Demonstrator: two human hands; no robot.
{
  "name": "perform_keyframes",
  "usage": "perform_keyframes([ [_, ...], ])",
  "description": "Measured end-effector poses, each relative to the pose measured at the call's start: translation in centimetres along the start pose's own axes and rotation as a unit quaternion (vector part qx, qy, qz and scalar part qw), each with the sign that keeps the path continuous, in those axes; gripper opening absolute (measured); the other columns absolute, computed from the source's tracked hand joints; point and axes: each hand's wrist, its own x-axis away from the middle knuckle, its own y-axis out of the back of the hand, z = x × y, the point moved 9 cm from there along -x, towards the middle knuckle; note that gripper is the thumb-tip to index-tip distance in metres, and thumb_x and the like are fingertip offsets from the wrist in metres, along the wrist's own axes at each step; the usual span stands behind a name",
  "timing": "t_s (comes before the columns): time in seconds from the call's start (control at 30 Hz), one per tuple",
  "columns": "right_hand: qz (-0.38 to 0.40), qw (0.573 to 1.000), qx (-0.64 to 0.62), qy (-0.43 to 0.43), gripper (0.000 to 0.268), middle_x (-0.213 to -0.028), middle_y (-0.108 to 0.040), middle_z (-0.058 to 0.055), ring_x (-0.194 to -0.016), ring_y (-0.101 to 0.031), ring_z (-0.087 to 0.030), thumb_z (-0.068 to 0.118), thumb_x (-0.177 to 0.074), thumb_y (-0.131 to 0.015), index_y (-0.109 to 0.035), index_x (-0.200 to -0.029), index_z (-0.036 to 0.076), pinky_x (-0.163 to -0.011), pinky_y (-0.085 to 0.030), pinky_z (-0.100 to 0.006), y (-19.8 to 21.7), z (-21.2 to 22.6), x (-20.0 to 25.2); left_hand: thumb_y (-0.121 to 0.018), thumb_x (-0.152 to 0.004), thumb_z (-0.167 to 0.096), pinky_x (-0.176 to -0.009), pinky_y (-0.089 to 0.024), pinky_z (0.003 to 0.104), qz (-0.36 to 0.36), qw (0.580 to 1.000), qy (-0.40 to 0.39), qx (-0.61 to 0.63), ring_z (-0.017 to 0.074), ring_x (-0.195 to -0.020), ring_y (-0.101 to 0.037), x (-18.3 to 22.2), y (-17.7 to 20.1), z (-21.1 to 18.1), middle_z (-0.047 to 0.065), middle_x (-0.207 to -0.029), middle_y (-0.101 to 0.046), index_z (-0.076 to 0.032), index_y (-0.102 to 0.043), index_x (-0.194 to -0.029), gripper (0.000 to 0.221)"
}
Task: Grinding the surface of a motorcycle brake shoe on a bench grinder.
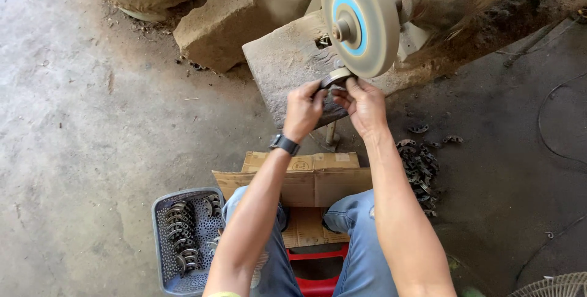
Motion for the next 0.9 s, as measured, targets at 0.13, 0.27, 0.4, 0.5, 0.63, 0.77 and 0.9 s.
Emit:
perform_keyframes([
  [0.13,0.027,0.998,0.0,-0.053,0.02,-0.102,-0.075,-0.014,-0.089,-0.074,-0.022,0.006,-0.103,-0.059,-0.068,-0.118,-0.003,-0.076,-0.062,-0.031,1.4,-1.9,-0.2,-0.073,-0.086,-0.001,-0.072,-0.055,0.04,0.007,0.998,-0.044,-0.034,0.0348,-0.079,-0.072,0.1,2.4,-3.1,0.02,-0.092,-0.072,0.004,-0.072,-0.105,0.02],
  [0.27,0.029,0.998,-0.011,-0.048,0.024,-0.104,-0.074,-0.012,-0.089,-0.073,-0.02,0.007,-0.103,-0.059,-0.068,-0.122,-0.004,-0.076,-0.062,-0.03,2.4,-1.6,-0.2,-0.076,-0.085,-0.001,-0.069,-0.054,0.04,0.039,0.998,-0.042,-0.031,0.0348,-0.078,-0.07,0.1,1.3,-3.8,0.02,-0.088,-0.07,0.002,-0.072,-0.102,0.018],
  [0.4,0.019,0.999,-0.007,-0.039,0.024,-0.105,-0.073,-0.013,-0.09,-0.072,-0.02,0.007,-0.104,-0.06,-0.068,-0.123,-0.004,-0.077,-0.062,-0.031,3.6,-1.4,-0.4,-0.077,-0.085,-0.001,-0.068,-0.054,0.04,0.046,0.997,-0.049,-0.024,0.0331,-0.077,-0.071,0.0,0.5,-3.8,0.018,-0.088,-0.07,0.002,-0.072,-0.102,0.018],
  [0.5,0.014,0.999,-0.011,-0.039,0.024,-0.107,-0.073,-0.011,-0.091,-0.072,-0.019,0.007,-0.103,-0.06,-0.068,-0.123,-0.003,-0.077,-0.063,-0.031,3.4,-1.1,-0.2,-0.076,-0.085,-0.002,-0.067,-0.053,0.039,0.037,0.998,-0.053,-0.025,0.0323,-0.076,-0.07,-0.1,0.5,-4.1,0.018,-0.087,-0.07,0.002,-0.073,-0.106,0.023],
  [0.63,0.015,0.999,-0.02,-0.037,0.024,-0.107,-0.073,-0.011,-0.091,-0.072,-0.02,0.009,-0.102,-0.061,-0.068,-0.123,-0.002,-0.077,-0.062,-0.03,3.5,-1.2,-0.3,-0.075,-0.086,-0.003,-0.065,-0.053,0.038,0.039,0.999,-0.021,-0.008,0.0311,-0.073,-0.07,-0.3,0.4,-4.4,0.019,-0.088,-0.07,0.003,-0.073,-0.108,0.023],
  [0.77,-0.001,0.998,-0.053,-0.019,0.023,-0.106,-0.073,-0.011,-0.09,-0.072,-0.019,0.013,-0.104,-0.061,-0.067,-0.121,-0.001,-0.076,-0.062,-0.03,4.6,-1.0,-0.7,-0.074,-0.089,-0.004,-0.063,-0.051,0.039,0.045,0.999,-0.016,0.005,0.0327,-0.07,-0.067,-0.9,-1.0,-5.0,0.02,-0.084,-0.068,0.004,-0.072,-0.107,0.02],
  [0.9,-0.022,0.995,-0.093,0.011,0.024,-0.109,-0.074,-0.012,-0.088,-0.071,-0.019,0.016,-0.104,-0.059,-0.066,-0.12,0.001,-0.074,-0.061,-0.03,5.2,0.0,-0.7,-0.075,-0.089,-0.004,-0.069,-0.052,0.04,0.018,0.996,-0.085,-0.003,0.0347,-0.078,-0.069,-1.4,-2.4,-5.6,0.019,-0.087,-0.069,0.003,-0.071,-0.103,0.016],
])
